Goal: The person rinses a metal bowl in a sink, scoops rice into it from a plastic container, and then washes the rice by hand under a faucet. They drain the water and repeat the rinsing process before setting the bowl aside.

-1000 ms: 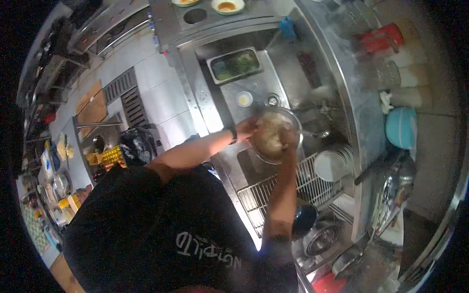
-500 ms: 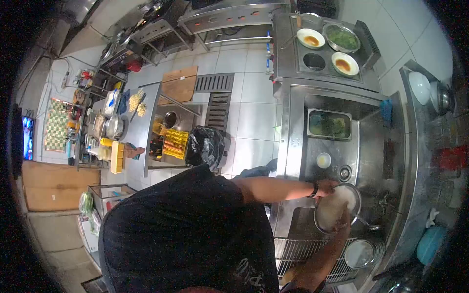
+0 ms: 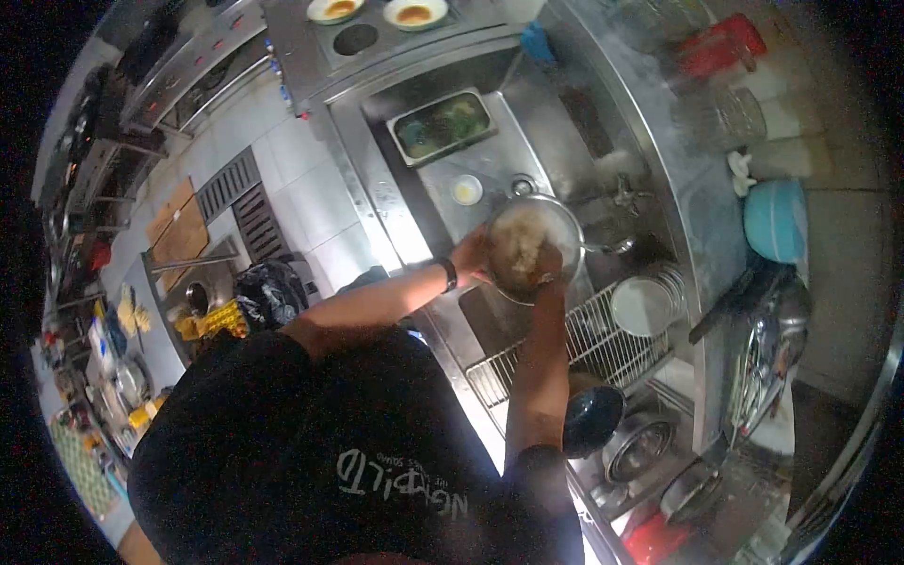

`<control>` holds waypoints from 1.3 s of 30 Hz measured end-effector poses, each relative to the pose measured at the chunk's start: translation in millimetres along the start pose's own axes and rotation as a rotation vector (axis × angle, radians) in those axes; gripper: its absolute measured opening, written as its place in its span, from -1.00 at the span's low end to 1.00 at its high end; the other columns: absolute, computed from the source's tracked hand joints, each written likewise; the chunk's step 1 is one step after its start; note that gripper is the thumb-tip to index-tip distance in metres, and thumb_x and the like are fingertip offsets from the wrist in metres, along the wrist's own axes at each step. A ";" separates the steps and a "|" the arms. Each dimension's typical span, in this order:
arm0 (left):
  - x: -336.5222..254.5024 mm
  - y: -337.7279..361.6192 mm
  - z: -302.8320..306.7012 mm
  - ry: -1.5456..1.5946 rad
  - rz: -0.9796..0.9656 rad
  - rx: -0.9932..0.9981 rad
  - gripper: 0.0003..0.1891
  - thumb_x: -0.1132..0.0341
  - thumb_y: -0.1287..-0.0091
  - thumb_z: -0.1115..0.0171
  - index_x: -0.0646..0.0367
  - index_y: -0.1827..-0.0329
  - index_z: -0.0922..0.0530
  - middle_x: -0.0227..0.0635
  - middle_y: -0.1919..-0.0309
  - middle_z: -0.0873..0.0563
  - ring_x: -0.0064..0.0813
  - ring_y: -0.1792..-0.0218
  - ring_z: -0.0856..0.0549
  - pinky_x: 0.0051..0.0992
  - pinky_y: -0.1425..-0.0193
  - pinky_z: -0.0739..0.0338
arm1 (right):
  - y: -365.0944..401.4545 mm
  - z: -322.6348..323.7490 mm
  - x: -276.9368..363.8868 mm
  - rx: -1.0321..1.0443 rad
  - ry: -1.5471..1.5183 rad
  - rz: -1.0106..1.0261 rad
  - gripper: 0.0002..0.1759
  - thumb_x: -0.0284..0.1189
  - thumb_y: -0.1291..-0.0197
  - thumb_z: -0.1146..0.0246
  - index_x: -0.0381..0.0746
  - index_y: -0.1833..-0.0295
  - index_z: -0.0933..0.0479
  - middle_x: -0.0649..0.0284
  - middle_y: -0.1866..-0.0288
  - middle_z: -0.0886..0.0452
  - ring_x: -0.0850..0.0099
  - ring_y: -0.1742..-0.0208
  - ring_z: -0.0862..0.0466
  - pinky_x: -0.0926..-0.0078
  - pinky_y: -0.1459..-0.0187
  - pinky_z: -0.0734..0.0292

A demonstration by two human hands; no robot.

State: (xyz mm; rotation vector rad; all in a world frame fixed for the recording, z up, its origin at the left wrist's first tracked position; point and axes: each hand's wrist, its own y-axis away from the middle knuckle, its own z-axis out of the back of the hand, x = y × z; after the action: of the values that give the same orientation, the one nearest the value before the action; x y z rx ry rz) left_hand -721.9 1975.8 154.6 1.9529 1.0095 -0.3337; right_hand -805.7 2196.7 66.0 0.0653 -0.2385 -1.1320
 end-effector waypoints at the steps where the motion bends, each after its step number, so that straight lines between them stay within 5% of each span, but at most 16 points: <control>1: -3.1 3.7 -1.7 0.002 -0.025 0.019 -0.50 0.28 -0.44 0.08 -0.28 -0.41 -0.10 -0.26 -0.26 -0.40 -0.14 -0.14 -0.54 0.00 0.11 -0.65 | -1.1 11.3 0.5 0.071 0.055 0.018 -0.49 -0.33 -0.10 -0.18 -0.29 -0.18 -0.42 -0.02 -0.04 -0.57 -0.01 0.01 -0.56 0.22 -0.02 -0.45; 5: 5.6 -12.2 9.8 -0.082 -0.079 0.014 -0.51 0.22 -0.43 0.03 -0.15 -0.40 -0.13 -0.26 -0.20 -0.46 -0.18 0.01 -0.64 -0.10 0.29 -0.72 | -21.6 55.7 7.6 0.089 -0.363 -0.130 -0.50 -0.46 -0.05 -0.19 -0.27 -0.18 -0.43 0.01 -0.01 -0.59 0.01 0.06 -0.58 0.27 0.03 -0.50; 9: -8.0 -31.8 28.1 -0.223 -0.077 0.240 -0.41 0.13 -0.35 -0.10 0.05 -0.39 -0.15 -0.22 -0.22 -0.44 -0.18 -0.09 -0.57 -0.11 0.19 -0.68 | -33.5 29.9 2.1 -0.270 -0.187 0.302 -0.64 -0.28 -0.20 -0.16 -0.22 -0.06 -0.52 0.01 0.00 -0.57 0.10 -0.01 -0.55 0.24 -0.03 -0.46; 14: -26.8 -38.2 21.8 -0.403 -0.066 0.040 -0.22 0.03 -0.05 -0.43 0.23 -0.29 -0.34 -0.15 -0.07 -0.57 -0.29 -0.02 -0.58 -0.27 0.11 -0.65 | -29.0 80.2 13.2 0.297 -0.226 0.015 -0.61 -0.26 -0.20 -0.16 -0.24 -0.08 -0.50 0.03 -0.01 -0.57 0.11 0.00 -0.55 0.23 -0.03 -0.45; 18: -39.5 -8.2 1.6 -0.532 -0.307 -0.096 -0.67 0.37 -0.27 -0.09 0.19 -0.09 -0.50 -0.11 -0.05 -0.57 -0.10 -0.01 -0.59 -0.22 -0.06 -0.55 | 1.7 73.8 2.0 0.334 -0.304 -0.133 -0.58 -0.24 -0.20 -0.16 -0.25 -0.10 -0.48 0.05 -0.01 -0.56 0.12 0.00 -0.55 0.23 -0.03 -0.45; 20: -55.0 18.8 -10.2 -0.256 -0.056 -0.162 -0.66 0.36 -0.35 0.01 -0.03 -0.18 -0.48 -0.14 -0.08 -0.57 -0.18 -0.06 -0.58 -0.13 -0.02 -0.56 | 4.7 63.5 3.6 0.289 -0.376 -0.144 -0.57 -0.23 -0.20 -0.16 -0.26 -0.10 -0.48 0.05 -0.01 -0.56 0.13 0.00 -0.55 0.23 -0.03 -0.45; 21: -17.5 -30.0 6.3 -0.345 -0.153 -0.134 -0.63 0.34 -0.40 0.09 -0.20 -0.24 -0.44 -0.16 -0.09 -0.57 -0.21 -0.07 -0.59 -0.09 0.03 -0.57 | 5.4 56.9 4.0 0.258 -0.401 -0.145 -0.56 -0.23 -0.20 -0.16 -0.26 -0.11 -0.47 0.06 -0.01 -0.56 0.13 0.00 -0.55 0.23 -0.03 -0.44; 28: -18.9 15.3 -6.6 0.266 0.085 -0.028 -0.54 0.12 -0.39 -0.04 0.14 -0.28 -0.35 -0.16 -0.18 -0.48 -0.25 -0.15 -0.50 -0.14 -0.09 -0.55 | 4.8 -7.4 10.6 -0.060 -0.441 -0.025 -0.52 -0.20 -0.20 -0.15 -0.29 -0.14 -0.45 0.08 -0.02 -0.56 0.15 0.01 -0.55 0.22 -0.04 -0.44; 29: 17.4 -9.8 6.8 -0.287 -0.433 -0.001 -0.45 0.15 -0.22 -0.24 0.13 -0.26 -0.37 -0.17 -0.14 -0.53 -0.27 -0.11 -0.54 -0.25 -0.17 -0.46 | 4.9 -15.5 11.9 -0.110 -0.404 0.008 -0.51 -0.19 -0.20 -0.15 -0.30 -0.14 -0.44 0.08 -0.02 -0.56 0.15 0.01 -0.55 0.22 -0.04 -0.43; 31: 4.8 2.0 -6.9 -0.255 -0.545 0.229 -0.35 0.24 -0.08 -0.40 0.17 -0.25 -0.36 -0.19 -0.11 -0.57 -0.24 -0.10 -0.56 -0.20 -0.16 -0.45 | 4.0 -25.6 9.0 -0.186 -0.289 0.062 -0.49 -0.18 -0.20 -0.15 -0.31 -0.15 -0.43 0.09 -0.02 -0.56 0.15 0.01 -0.55 0.22 -0.04 -0.43; 32: -28.9 27.6 -2.6 0.238 -0.051 0.382 -0.37 0.29 -0.12 -0.37 0.21 -0.26 -0.33 -0.20 -0.12 -0.56 -0.20 -0.12 -0.56 -0.03 -0.07 -0.52 | 2.2 -27.6 5.0 -0.205 -0.228 0.096 -0.49 -0.18 -0.20 -0.15 -0.31 -0.15 -0.43 0.09 -0.02 -0.55 0.16 0.01 -0.55 0.22 -0.04 -0.43; 33: -6.4 -4.8 16.0 -0.086 -0.336 0.391 -0.41 0.26 -0.22 -0.26 0.13 -0.31 -0.28 -0.20 -0.15 -0.52 -0.19 -0.13 -0.55 -0.08 -0.04 -0.57 | 0.2 -27.1 -0.3 -0.220 -0.179 0.130 -0.48 -0.17 -0.20 -0.15 -0.31 -0.16 -0.43 0.10 -0.02 -0.55 0.16 0.01 -0.55 0.21 -0.04 -0.43; 34: -2.5 -8.8 13.6 -0.146 -0.338 0.308 -0.43 0.22 -0.28 -0.20 0.06 -0.34 -0.25 -0.21 -0.18 -0.50 -0.18 -0.13 -0.55 -0.09 0.00 -0.60 | -4.0 -26.8 -4.3 -0.226 -0.126 0.165 -0.47 -0.17 -0.20 -0.15 -0.32 -0.16 -0.42 0.10 -0.02 -0.55 0.16 0.01 -0.55 0.21 -0.04 -0.43; 35: 1.0 -11.8 10.5 -0.207 -0.334 0.226 -0.44 0.18 -0.33 -0.14 -0.02 -0.37 -0.21 -0.22 -0.20 -0.47 -0.18 -0.13 -0.55 -0.09 0.04 -0.63 | -7.5 -23.3 -10.3 -0.230 -0.086 0.202 -0.47 -0.17 -0.21 -0.15 -0.32 -0.16 -0.42 0.11 -0.02 -0.55 0.16 0.01 -0.55 0.21 -0.04 -0.43; 36: -23.2 12.4 -3.9 -0.030 -0.027 0.063 -0.43 0.13 -0.33 -0.14 -0.08 -0.38 -0.20 -0.24 -0.21 -0.47 -0.17 -0.11 -0.56 -0.06 0.09 -0.64 | -9.5 -14.6 -14.0 -0.209 -0.075 0.212 -0.46 -0.16 -0.21 -0.15 -0.33 -0.17 -0.42 0.11 -0.02 -0.55 0.16 0.01 -0.55 0.21 -0.04 -0.43; 39: -11.1 4.2 2.1 -0.034 -0.042 0.014 -0.43 0.09 -0.36 -0.08 -0.12 -0.41 -0.15 -0.26 -0.22 -0.46 -0.19 -0.12 -0.56 -0.06 0.11 -0.65 | -22.6 25.2 -2.7 -0.106 -0.129 0.173 -0.50 -0.26 -0.16 -0.16 -0.30 -0.16 -0.43 0.11 -0.01 -0.57 0.14 0.01 -0.57 0.22 -0.02 -0.46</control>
State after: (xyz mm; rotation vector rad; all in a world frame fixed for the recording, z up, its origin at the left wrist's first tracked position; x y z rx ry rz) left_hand -725.4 1967.2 162.3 1.9346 1.0301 -0.3969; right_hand -832.4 2191.3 86.3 -0.1212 -0.2931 -0.9759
